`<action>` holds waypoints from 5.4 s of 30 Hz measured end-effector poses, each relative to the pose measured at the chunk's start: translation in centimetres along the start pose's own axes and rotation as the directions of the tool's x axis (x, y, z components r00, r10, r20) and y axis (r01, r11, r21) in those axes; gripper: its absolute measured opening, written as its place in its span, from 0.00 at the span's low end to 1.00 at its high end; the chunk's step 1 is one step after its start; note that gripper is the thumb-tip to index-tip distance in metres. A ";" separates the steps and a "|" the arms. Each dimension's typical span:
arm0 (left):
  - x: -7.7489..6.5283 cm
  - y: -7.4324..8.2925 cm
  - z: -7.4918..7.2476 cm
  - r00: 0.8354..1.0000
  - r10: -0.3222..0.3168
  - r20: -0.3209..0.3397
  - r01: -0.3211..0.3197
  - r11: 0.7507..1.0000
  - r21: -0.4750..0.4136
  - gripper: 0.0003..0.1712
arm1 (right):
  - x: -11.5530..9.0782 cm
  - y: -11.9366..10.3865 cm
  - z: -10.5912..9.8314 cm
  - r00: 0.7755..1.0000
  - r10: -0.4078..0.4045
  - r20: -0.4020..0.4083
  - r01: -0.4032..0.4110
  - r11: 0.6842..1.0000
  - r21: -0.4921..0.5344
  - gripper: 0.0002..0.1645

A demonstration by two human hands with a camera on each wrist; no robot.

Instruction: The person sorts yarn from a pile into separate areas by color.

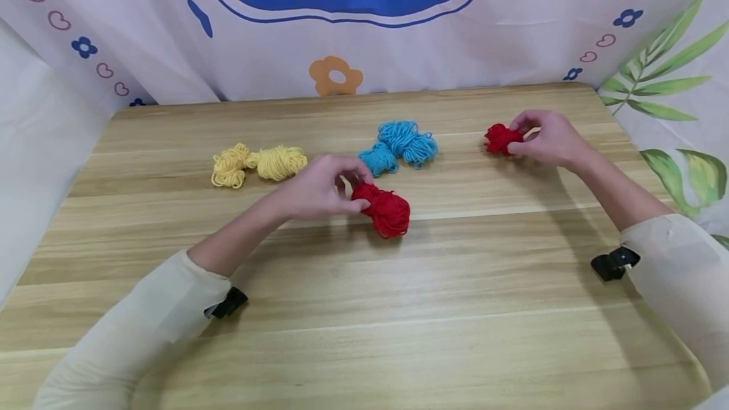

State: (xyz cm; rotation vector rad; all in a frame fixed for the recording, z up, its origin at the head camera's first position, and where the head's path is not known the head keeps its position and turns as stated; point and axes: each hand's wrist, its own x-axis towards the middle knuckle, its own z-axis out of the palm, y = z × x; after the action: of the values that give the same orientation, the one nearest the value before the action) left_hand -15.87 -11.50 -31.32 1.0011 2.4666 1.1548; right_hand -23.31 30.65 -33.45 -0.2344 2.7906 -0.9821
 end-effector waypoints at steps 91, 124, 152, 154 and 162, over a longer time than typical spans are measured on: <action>9.6 2.8 3.6 0.983 -0.089 -0.157 0.069 0.989 -0.127 0.10 | 0.0 1.3 -1.4 0.999 0.036 -0.008 -0.036 0.999 -0.007 0.21; 13.9 3.7 5.8 0.977 -0.134 -0.167 0.107 0.981 -0.163 0.13 | -1.2 1.9 -2.5 0.998 0.023 -0.061 -0.022 1.000 0.013 0.23; 17.0 3.3 7.7 0.967 -0.207 -0.151 0.194 0.977 -0.093 0.13 | -1.7 2.6 -2.9 0.997 0.005 -0.081 -0.006 1.000 -0.001 0.21; 17.3 3.2 7.9 0.968 -0.205 -0.143 0.196 0.978 -0.077 0.12 | -1.8 2.5 -2.9 0.997 0.004 -0.079 -0.003 1.000 0.010 0.21; 18.1 3.3 8.3 0.969 -0.216 -0.116 0.212 0.976 -0.047 0.10 | -2.2 1.8 -2.9 0.996 -0.032 -0.083 0.034 0.999 0.026 0.19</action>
State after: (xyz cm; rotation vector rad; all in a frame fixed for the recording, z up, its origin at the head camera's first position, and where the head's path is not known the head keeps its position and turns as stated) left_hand -23.68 7.00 -33.04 0.6528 2.5615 1.2135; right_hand -21.98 34.19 -32.10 -0.2427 2.8540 -1.0605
